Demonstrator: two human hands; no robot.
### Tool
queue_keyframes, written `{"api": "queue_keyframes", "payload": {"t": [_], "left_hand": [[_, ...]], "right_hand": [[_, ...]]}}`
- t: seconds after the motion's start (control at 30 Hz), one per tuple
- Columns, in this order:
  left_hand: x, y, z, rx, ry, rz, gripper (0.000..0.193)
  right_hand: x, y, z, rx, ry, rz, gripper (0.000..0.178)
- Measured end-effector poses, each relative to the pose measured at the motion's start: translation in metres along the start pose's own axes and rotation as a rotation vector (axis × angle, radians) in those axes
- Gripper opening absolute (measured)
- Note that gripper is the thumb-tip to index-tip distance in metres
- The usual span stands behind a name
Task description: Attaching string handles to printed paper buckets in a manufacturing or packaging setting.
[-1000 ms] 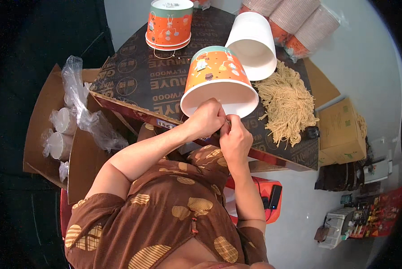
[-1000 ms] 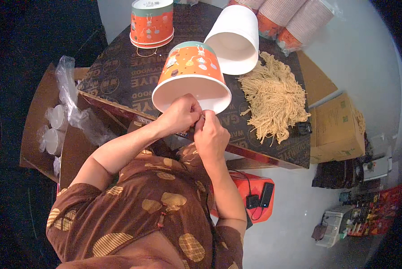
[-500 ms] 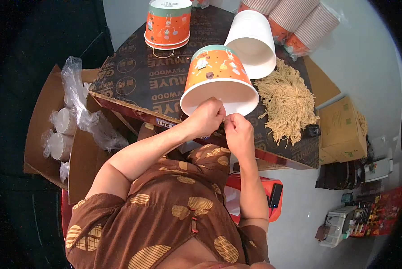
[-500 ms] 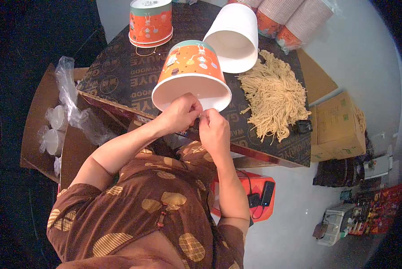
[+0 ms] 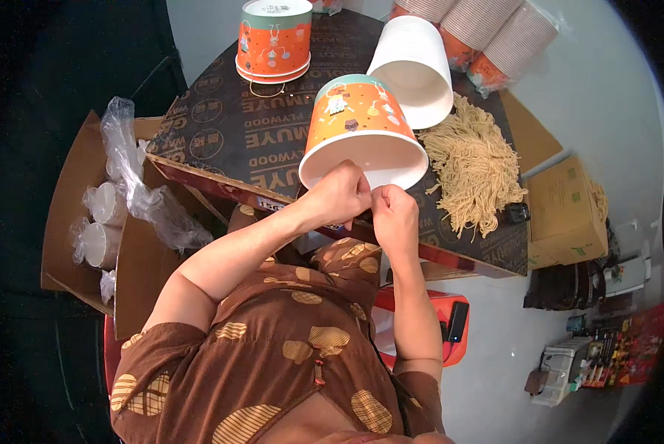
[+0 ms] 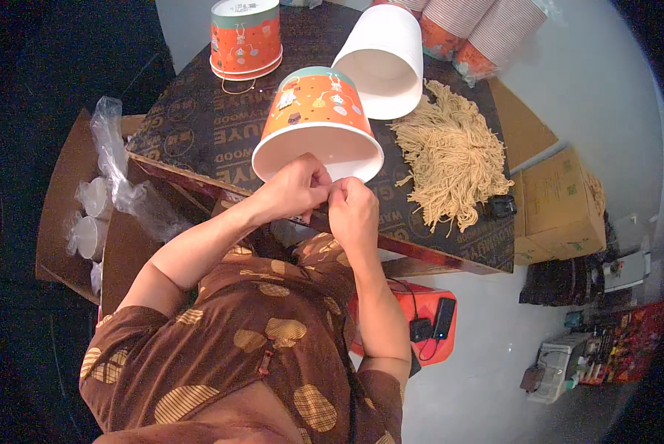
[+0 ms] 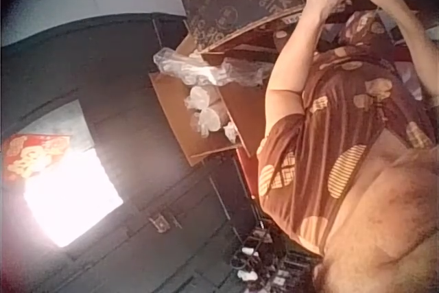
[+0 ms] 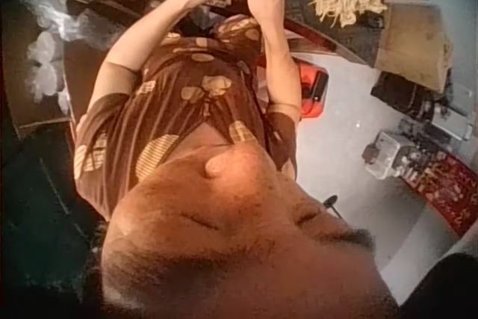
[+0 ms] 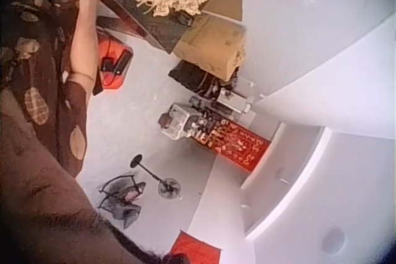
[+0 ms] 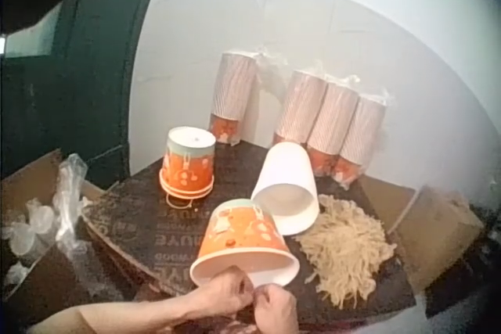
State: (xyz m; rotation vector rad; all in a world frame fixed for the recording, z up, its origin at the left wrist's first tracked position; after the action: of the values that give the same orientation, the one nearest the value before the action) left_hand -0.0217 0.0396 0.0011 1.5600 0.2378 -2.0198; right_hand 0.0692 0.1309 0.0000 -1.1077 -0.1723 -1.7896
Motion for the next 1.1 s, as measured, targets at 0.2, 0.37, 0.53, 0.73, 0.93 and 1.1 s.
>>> {"api": "queue_keyframes", "payload": {"t": [0.2,0.37,0.53,0.73,0.93,1.1], "left_hand": [[0.001,-0.003,0.003,-0.045,0.113,0.08,0.018],[0.0,-0.007,0.006,-0.099,0.064,0.116,0.022],[0.011,-0.022,0.002,-0.199,-0.212,0.065,0.021],[-0.005,-0.019,0.008,-0.46,-0.508,-0.128,0.017],[-0.005,-0.026,0.0,-0.421,-0.664,-0.192,0.016],[-0.011,-0.015,0.008,-0.452,-0.658,-0.271,0.012]], "right_hand": [[0.001,0.004,0.0,0.003,0.032,0.042,0.015],[0.016,0.022,0.002,-0.03,0.278,0.27,0.011],[0.022,0.028,0.0,0.029,0.363,0.275,0.008],[0.029,0.038,-0.003,0.072,0.398,0.456,0.004],[0.036,0.041,-0.009,0.13,0.447,0.521,0.008],[0.029,0.052,-0.006,0.042,0.307,0.465,0.01]]}}
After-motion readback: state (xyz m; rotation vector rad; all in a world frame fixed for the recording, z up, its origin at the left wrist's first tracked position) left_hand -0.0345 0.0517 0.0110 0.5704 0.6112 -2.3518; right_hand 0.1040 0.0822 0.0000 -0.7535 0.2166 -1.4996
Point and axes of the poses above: each hand's wrist, its own y-axis away from the middle knuckle, its own z-axis out of the back of the hand, x = y × z, the point moved 6 cm from there along -y, towards the middle knuckle, and after that the axes turned 11 degrees about z, right-handed, at the moved point
